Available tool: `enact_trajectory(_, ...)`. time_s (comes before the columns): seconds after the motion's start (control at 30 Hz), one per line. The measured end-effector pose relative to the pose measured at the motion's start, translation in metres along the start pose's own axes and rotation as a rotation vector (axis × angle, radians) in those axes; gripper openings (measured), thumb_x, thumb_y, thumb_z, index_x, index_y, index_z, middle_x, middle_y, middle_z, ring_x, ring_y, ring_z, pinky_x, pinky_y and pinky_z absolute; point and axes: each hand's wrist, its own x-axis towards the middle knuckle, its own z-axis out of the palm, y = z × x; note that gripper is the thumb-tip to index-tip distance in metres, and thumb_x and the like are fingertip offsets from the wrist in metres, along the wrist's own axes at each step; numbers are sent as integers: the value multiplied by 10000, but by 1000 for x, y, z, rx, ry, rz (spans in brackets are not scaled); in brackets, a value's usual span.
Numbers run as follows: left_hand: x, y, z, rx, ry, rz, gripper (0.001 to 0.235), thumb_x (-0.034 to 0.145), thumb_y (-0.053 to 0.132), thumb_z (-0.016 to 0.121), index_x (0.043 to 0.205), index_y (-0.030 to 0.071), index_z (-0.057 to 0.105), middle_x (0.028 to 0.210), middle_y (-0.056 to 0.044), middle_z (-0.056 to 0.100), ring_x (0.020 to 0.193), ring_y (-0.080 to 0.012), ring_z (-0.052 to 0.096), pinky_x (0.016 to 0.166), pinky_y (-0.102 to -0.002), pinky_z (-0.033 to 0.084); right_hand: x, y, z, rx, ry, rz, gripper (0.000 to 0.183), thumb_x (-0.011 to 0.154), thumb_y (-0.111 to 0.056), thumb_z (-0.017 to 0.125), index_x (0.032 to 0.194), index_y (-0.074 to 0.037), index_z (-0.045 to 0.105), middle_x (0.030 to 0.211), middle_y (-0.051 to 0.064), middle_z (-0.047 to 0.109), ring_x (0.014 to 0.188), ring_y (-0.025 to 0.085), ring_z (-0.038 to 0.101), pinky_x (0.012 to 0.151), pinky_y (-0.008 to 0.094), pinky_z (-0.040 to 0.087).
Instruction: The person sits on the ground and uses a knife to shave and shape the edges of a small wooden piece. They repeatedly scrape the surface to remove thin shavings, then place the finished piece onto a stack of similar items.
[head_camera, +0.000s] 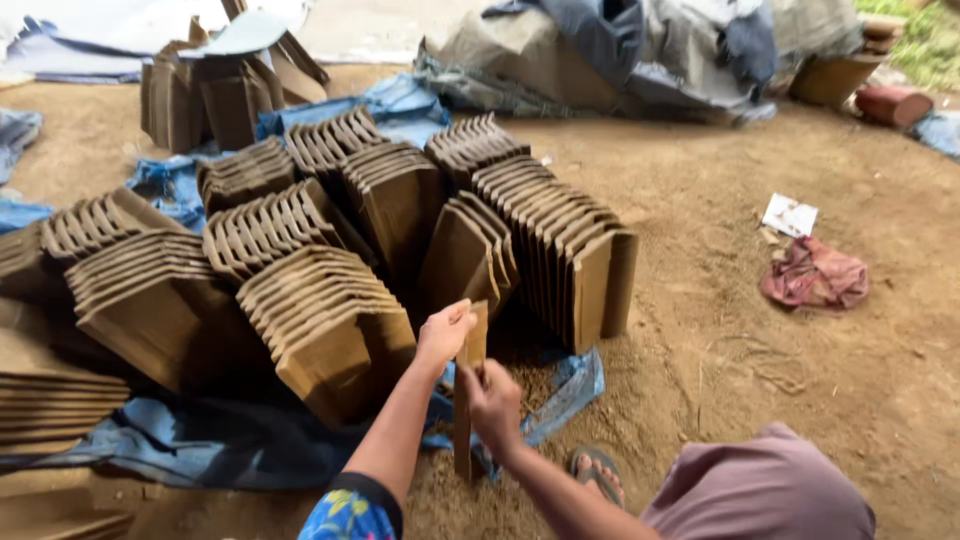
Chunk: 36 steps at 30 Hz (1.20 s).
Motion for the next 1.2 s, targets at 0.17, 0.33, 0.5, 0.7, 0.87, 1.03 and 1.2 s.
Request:
enact_trajectory(0.17,-104,66,-27,-61,-14,-88,660,810,519,610,1368,188,492,1409,-163,465,1328,-335,391,1114,-441,335,45,-26,1,124,-188,428,106,830,-209,631,777,-120,654,464,77,609,474,140,595,525,215,422)
enact_trajectory(0.33,-106,57,-48,13,78,-42,663,763,483,689,1357,247,512,1315,-213,545,1262,-339,477,1070,-411,405,65,20,11,349,-358,626,271,768,-179,698,985,-24,649,858,159,719,670,176,706,452,205,474)
enact_trajectory(0.5,-87,2,-57,2,133,30,594,761,344,673,1334,245,547,1261,-124,613,1213,-292,533,1031,-398,430,57,15,-2,357,-537,644,301,986,-279,448,1047,-31,607,656,167,645,422,144,520,296,202,332)
enact_trajectory(0.7,-87,-19,-64,-69,44,130,591,742,277,704,1315,228,568,1213,-35,658,1193,-207,556,1011,-362,449,55,25,6,624,-525,963,256,819,-285,520,813,-54,632,644,139,618,487,106,483,385,191,317)
enact_trajectory(0.87,-89,-13,-65,-59,25,132,603,747,278,684,1333,229,547,1231,-30,649,1204,-225,551,1025,-367,439,41,26,5,489,-506,642,58,801,-49,604,821,-7,639,639,114,596,534,157,560,459,241,435)
enact_trajectory(1.03,-88,-13,-65,-44,6,123,620,743,303,684,1342,244,536,1227,-6,652,1198,-222,557,1023,-360,441,39,10,3,167,-487,374,128,945,-206,567,856,-113,561,639,52,655,599,125,635,577,230,499)
enact_trajectory(1.2,-84,-18,-63,-51,-8,130,629,740,293,700,1344,241,532,1224,-4,653,1198,-212,557,1017,-363,445,36,39,10,-207,-424,287,155,896,-292,564,867,-154,630,628,91,618,665,244,607,650,365,493)
